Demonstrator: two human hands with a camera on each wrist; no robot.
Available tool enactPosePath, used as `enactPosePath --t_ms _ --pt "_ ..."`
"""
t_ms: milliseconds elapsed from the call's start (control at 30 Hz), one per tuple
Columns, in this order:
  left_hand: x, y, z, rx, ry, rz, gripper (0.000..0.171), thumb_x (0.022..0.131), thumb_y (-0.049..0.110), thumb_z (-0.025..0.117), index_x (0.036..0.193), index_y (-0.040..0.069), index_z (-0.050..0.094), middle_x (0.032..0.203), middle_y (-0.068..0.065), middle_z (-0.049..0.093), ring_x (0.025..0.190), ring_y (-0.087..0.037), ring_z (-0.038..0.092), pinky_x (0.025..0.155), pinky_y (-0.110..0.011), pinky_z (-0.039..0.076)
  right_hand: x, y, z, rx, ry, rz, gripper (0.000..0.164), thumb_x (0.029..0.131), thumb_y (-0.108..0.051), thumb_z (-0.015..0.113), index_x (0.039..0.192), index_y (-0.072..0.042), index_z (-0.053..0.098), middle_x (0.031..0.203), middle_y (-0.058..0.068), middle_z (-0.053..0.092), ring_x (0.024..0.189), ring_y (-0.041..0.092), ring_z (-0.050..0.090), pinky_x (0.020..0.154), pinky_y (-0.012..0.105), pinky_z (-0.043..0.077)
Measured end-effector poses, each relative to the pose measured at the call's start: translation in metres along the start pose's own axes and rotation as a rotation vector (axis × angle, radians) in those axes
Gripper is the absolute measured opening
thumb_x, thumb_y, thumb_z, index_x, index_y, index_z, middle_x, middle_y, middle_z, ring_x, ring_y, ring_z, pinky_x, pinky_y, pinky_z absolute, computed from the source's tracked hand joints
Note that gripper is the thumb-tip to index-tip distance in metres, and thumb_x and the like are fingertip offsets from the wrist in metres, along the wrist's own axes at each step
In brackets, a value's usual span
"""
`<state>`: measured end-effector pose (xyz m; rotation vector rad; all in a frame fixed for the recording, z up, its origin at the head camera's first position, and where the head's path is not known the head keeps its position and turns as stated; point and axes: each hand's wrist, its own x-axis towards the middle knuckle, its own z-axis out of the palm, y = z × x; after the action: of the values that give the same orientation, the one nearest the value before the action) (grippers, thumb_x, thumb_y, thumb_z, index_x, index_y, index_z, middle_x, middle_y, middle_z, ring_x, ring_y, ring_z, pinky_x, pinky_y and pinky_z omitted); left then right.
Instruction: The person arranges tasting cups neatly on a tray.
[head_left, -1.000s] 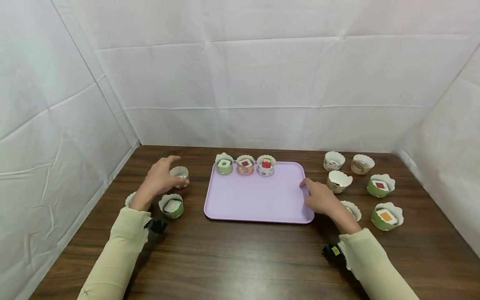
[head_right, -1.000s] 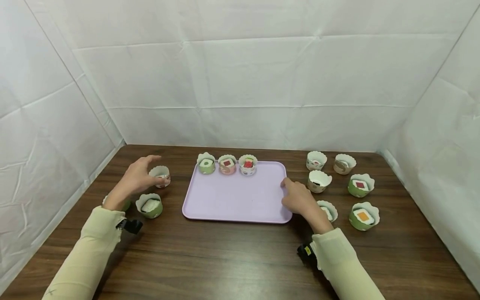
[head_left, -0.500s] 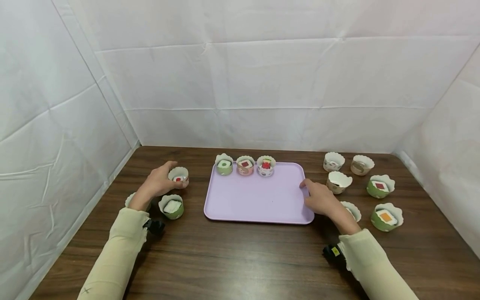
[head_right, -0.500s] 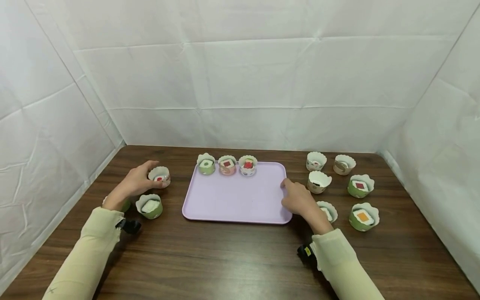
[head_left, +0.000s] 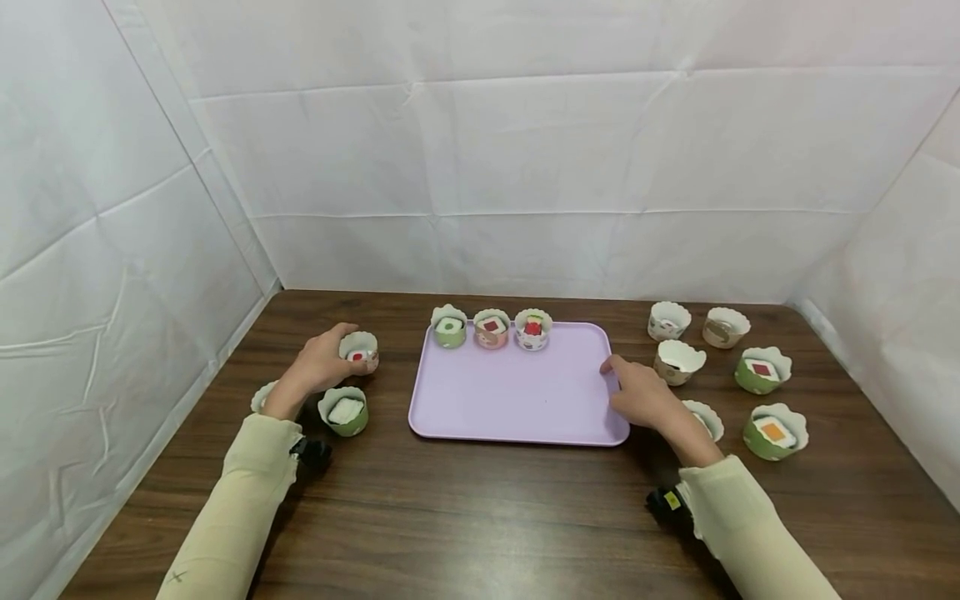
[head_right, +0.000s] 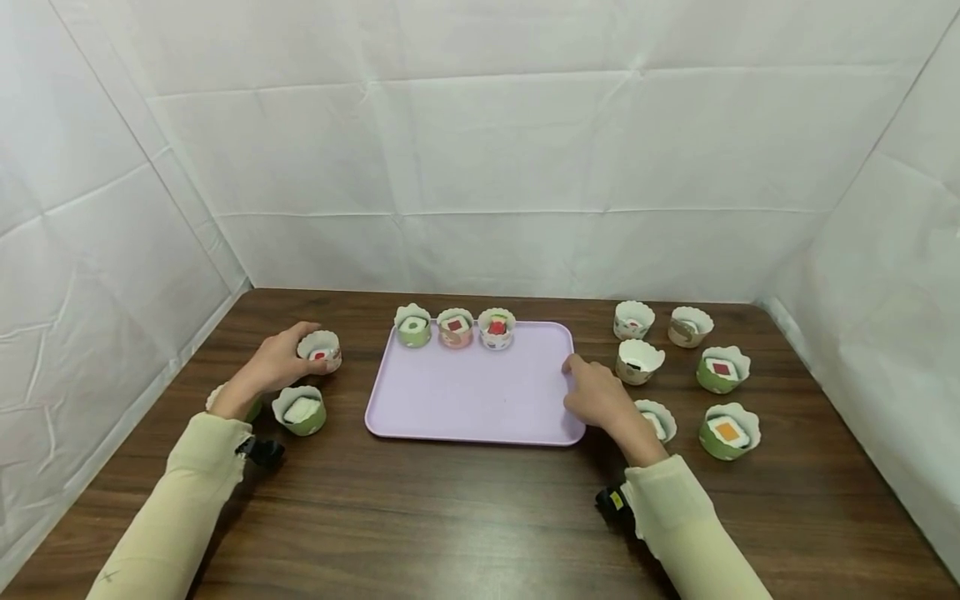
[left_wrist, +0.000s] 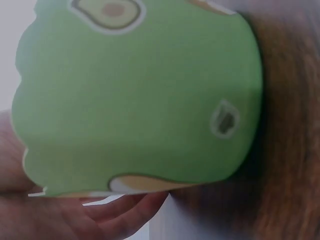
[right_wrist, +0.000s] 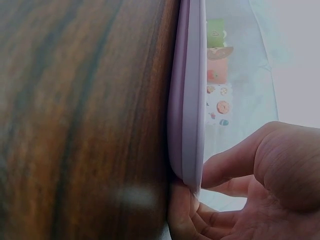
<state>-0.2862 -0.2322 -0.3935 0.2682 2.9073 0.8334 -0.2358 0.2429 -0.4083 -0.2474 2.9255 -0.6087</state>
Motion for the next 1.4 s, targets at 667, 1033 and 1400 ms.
enactPosePath --t_ms 667,1033,1400 --pt "-0.0001 -0.0010 0.0041 -0.016 0.036 0.008 0.069 0.095 0.024 0.065 0.154 -0.002 0.040 0.145 -0.032 0.053 0.129 -0.049 0.052 0.104 -0.062 0.048 -0.0008 -0.0010 -0.0004 -0.006 0.011 -0.009 0.049 0.081 0.001 0.056 0.129 0.007 0.056 0.104 0.024 0.067 0.086 0.032 0.056 0.070 0.041 0.052" --pt "-0.0023 -0.0001 0.0037 -0.026 0.077 0.001 0.067 0.095 0.026 0.065 0.153 0.000 0.042 0.144 -0.030 0.055 0.120 -0.044 0.056 0.095 -0.056 0.051 -0.0005 0.0003 0.0009 -0.002 0.014 -0.014 0.049 0.081 0.001 0.056 0.130 0.007 0.056 0.096 0.020 0.065 0.084 0.031 0.055 0.068 0.039 0.051" --pt "-0.0036 0.0043 0.0030 -0.050 0.117 -0.009 0.069 0.096 0.032 0.065 0.155 0.004 0.042 0.151 -0.027 0.051 0.129 -0.046 0.053 0.099 -0.059 0.050 -0.0008 -0.0002 0.0009 -0.003 0.015 -0.012 0.049 0.081 0.001 0.057 0.130 0.007 0.055 0.100 0.022 0.066 0.083 0.030 0.056 0.066 0.036 0.049"
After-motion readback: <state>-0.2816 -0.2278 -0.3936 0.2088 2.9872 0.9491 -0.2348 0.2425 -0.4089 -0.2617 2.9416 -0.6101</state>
